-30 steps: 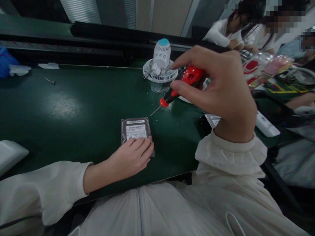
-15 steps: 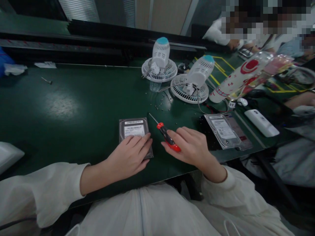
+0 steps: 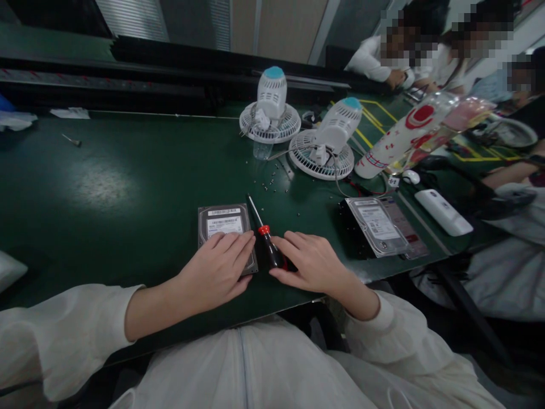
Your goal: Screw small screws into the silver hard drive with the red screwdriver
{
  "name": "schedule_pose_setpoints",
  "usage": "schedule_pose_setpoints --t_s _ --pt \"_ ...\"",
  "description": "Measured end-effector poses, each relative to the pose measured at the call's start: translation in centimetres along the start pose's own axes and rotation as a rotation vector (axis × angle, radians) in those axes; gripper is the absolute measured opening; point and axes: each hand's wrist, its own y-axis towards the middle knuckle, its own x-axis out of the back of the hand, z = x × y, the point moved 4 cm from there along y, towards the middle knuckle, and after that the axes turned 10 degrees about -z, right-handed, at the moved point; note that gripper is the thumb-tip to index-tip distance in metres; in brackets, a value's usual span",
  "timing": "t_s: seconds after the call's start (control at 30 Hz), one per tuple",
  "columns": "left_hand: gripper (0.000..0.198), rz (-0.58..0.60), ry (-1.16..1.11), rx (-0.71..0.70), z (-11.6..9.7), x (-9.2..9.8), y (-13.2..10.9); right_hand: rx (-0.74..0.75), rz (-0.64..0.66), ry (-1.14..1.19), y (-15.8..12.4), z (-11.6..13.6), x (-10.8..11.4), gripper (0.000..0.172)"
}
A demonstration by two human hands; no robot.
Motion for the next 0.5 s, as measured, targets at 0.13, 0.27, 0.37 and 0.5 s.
schedule_pose_setpoints --t_s 0.13,0.27,0.37,0.5 --pt "0.056 -0.001 0.015 -0.001 0.0 0.0 0.1 -0.179 0.082 -0.075 1.7 -2.5 1.1 0.042" --pt "0.055 0.011 0.029 0.0 0.1 -0.1 0.1 -0.37 0.164 -0.165 3.1 -4.9 1.4 0.032" --pt "0.053 0.004 0.012 0.012 0.1 -0.1 0.1 -0.466 0.218 -0.19 3.4 -6.1 1.0 0.037" --pt "0.052 -0.002 0.01 0.016 0.1 -0.1 0.1 -0.526 0.28 -0.154 3.0 -7.1 0.1 0.041"
